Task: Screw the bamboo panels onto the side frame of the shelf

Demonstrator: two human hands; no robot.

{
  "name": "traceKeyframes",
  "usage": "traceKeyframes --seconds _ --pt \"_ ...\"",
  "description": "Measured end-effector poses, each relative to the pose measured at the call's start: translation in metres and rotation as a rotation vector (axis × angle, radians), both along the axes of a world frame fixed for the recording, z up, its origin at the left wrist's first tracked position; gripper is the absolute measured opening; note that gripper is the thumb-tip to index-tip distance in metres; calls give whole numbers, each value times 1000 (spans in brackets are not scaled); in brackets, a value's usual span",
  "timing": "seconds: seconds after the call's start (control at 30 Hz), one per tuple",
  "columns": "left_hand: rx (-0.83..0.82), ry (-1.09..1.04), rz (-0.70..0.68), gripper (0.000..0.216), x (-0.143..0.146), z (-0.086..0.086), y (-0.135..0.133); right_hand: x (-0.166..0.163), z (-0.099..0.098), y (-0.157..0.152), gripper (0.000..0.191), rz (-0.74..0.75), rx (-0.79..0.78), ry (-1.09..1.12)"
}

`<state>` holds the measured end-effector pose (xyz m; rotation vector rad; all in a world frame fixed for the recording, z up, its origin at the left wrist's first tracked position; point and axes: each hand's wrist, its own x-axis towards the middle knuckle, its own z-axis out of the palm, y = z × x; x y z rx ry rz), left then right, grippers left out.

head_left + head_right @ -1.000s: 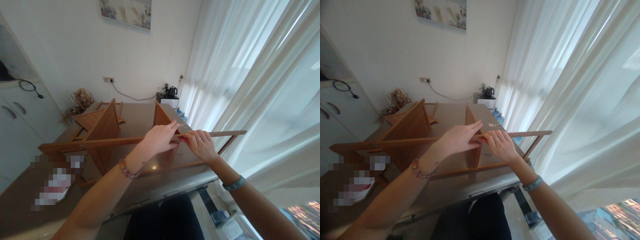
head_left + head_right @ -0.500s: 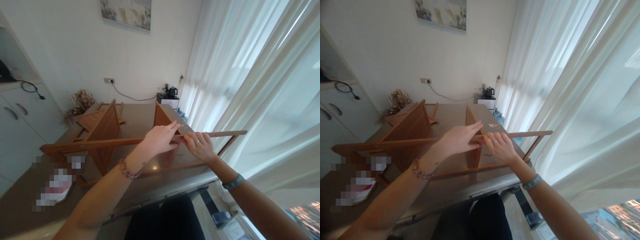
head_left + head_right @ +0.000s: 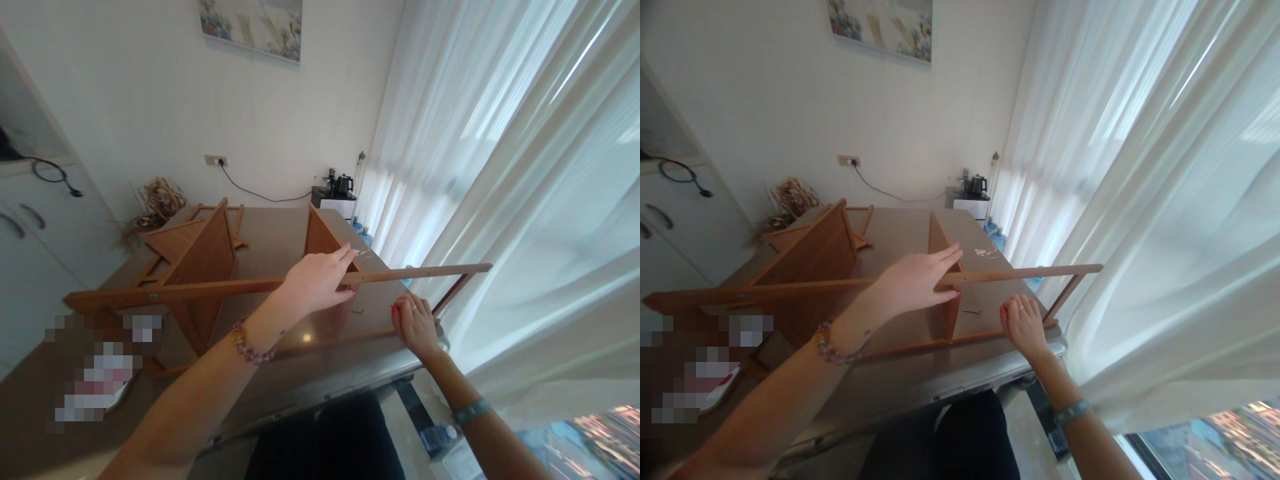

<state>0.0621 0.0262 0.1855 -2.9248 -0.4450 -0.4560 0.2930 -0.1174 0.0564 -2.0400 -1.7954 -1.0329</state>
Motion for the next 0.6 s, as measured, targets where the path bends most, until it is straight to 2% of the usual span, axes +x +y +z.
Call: traceKeyframes --seconds 0.13,0.33,0.43,0.6 --pt "1 1 8 71 1 -2 2 24 -15 24 30 -10 -286 67" --pt "-22 5 11 70 0 -3 2 43 -27 57 25 -3 -608 227" --pt "-48 -7 3 71 0 -3 2 49 -29 62 24 0 -680 338" --pt "-75 -16 6 71 0 -5 4 44 -24 55 28 -30 -632 503"
